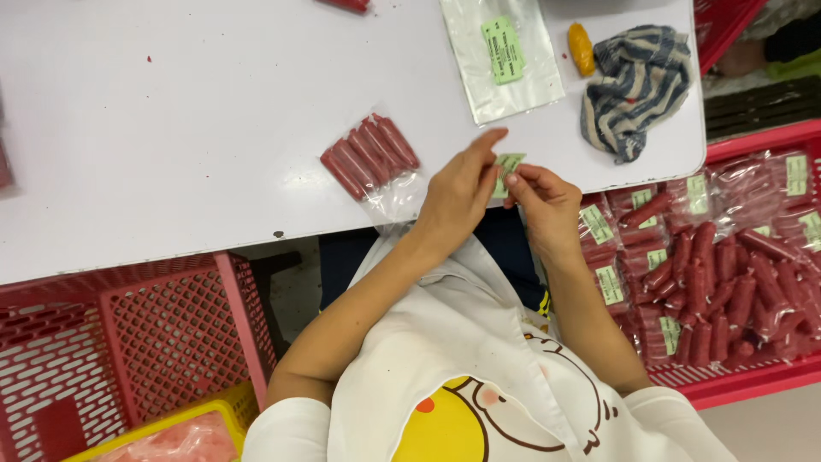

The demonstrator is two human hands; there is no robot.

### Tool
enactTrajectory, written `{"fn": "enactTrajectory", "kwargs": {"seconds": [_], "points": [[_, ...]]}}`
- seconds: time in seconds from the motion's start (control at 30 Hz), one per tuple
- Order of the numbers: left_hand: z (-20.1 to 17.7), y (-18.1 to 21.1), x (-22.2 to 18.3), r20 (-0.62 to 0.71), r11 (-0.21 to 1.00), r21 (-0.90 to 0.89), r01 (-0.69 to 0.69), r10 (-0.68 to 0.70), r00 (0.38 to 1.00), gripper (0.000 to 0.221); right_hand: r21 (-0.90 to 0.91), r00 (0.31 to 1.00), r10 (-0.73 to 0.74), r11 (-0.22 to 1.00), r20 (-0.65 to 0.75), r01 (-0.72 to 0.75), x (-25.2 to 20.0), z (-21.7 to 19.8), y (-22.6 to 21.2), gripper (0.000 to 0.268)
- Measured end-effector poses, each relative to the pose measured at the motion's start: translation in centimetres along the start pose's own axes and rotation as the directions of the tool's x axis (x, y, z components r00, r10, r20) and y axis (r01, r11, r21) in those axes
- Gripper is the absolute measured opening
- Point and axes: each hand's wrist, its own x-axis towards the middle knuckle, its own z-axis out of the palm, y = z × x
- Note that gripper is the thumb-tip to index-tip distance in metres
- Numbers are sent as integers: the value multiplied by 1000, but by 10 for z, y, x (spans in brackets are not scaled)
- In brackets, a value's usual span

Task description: The person packs small sausages into clear plastic bags, places a label on each bag, and places the finished packages into a red basket. The person repeats this process multiple times throughout the clip.

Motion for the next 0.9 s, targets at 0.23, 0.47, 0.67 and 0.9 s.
{"fn": "enactTrajectory", "kwargs": {"seconds": [0.23, 0.47, 0.67, 0.9], "points": [[-69, -8, -60, 40, 607, 750, -262, 355, 934, 24, -103, 908, 388, 921, 156, -375, -58, 21, 15, 10], [-88, -12, -68, -12, 746, 627, -225, 298, 955, 7, 120, 778, 602, 772, 179, -625, -56, 104, -13, 9], [-65, -10, -67, -75, 962, 218, -162, 182, 980, 16, 187, 833, 534, 812, 144, -552, -44, 133, -11, 17], [-135, -56, -56, -91, 948, 313, 55, -28, 995, 29, 95, 776, 597, 777, 205, -622, -44, 130, -24, 29]]}}
